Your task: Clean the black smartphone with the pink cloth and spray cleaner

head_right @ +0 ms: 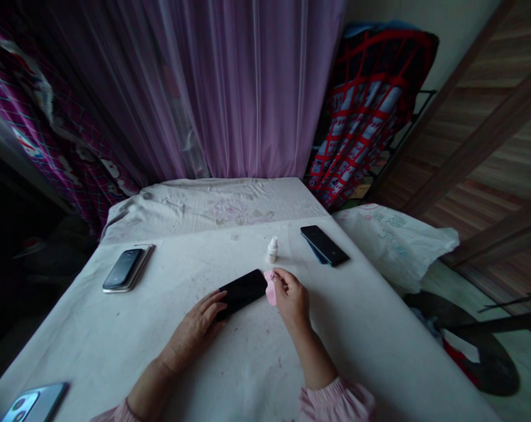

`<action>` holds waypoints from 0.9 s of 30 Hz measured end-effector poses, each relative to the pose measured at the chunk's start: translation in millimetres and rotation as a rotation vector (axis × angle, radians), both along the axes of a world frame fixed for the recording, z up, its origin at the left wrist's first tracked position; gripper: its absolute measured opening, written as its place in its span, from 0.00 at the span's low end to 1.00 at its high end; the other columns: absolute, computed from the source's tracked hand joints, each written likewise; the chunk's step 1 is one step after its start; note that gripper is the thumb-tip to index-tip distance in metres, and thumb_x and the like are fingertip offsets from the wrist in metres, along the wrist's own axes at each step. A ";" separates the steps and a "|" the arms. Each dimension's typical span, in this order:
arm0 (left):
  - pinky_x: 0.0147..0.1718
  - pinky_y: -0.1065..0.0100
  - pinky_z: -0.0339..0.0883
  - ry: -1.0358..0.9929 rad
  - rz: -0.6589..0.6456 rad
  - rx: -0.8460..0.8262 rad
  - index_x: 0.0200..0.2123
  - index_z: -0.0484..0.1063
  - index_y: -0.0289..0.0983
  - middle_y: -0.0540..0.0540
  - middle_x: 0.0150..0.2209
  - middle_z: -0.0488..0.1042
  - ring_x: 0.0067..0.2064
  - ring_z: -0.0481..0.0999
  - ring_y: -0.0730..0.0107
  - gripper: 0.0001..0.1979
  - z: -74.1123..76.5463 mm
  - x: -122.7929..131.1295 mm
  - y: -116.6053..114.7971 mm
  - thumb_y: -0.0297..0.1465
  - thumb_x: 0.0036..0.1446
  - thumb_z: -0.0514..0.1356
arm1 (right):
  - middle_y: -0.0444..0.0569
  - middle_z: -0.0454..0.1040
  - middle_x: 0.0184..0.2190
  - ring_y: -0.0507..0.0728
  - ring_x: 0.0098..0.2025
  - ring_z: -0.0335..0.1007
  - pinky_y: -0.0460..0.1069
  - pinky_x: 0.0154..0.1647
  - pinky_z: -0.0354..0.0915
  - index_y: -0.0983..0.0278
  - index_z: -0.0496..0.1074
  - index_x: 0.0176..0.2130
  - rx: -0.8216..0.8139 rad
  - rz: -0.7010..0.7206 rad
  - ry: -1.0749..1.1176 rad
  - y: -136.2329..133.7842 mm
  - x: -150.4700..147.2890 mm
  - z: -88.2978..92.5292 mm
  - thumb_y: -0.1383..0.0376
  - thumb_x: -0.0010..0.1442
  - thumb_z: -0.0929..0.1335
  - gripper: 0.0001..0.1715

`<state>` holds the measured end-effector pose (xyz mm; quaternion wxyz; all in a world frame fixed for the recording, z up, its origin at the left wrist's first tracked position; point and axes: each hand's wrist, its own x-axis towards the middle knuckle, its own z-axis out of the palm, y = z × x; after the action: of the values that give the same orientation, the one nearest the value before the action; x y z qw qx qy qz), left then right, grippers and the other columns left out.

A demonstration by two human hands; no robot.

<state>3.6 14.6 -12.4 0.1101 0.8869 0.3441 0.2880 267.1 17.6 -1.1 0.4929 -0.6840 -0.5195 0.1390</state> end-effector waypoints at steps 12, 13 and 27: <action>0.62 0.38 0.46 0.208 0.346 0.012 0.63 0.60 0.35 0.31 0.61 0.66 0.65 0.59 0.41 0.40 -8.9 7.7 0.7 0.54 0.55 0.59 | 0.53 0.79 0.41 0.57 0.41 0.75 0.51 0.45 0.71 0.62 0.78 0.43 0.114 0.222 -0.435 -17.4 -14.5 -13.9 0.66 0.65 0.62 0.16; 0.63 0.38 0.46 0.212 0.342 -0.007 0.62 0.61 0.35 0.32 0.61 0.67 0.65 0.60 0.41 0.38 -8.5 8.6 1.5 0.52 0.56 0.60 | 0.52 0.79 0.41 0.56 0.41 0.75 0.50 0.44 0.71 0.62 0.78 0.42 0.115 0.222 -0.459 -17.2 -14.6 -12.9 0.67 0.65 0.62 0.16; 0.64 0.41 0.45 0.217 0.271 -0.092 0.66 0.55 0.38 0.36 0.64 0.64 0.66 0.58 0.47 0.35 -7.1 9.1 6.7 0.43 0.60 0.59 | 0.50 0.80 0.38 0.58 0.39 0.74 0.51 0.42 0.69 0.63 0.78 0.39 0.093 0.238 -0.590 35.5 -24.0 -12.8 0.69 0.64 0.63 0.14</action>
<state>12.7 21.2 -19.5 0.0730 0.8523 0.4831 0.1869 243.1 53.1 -13.9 0.3322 -0.6059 -0.7222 -0.0325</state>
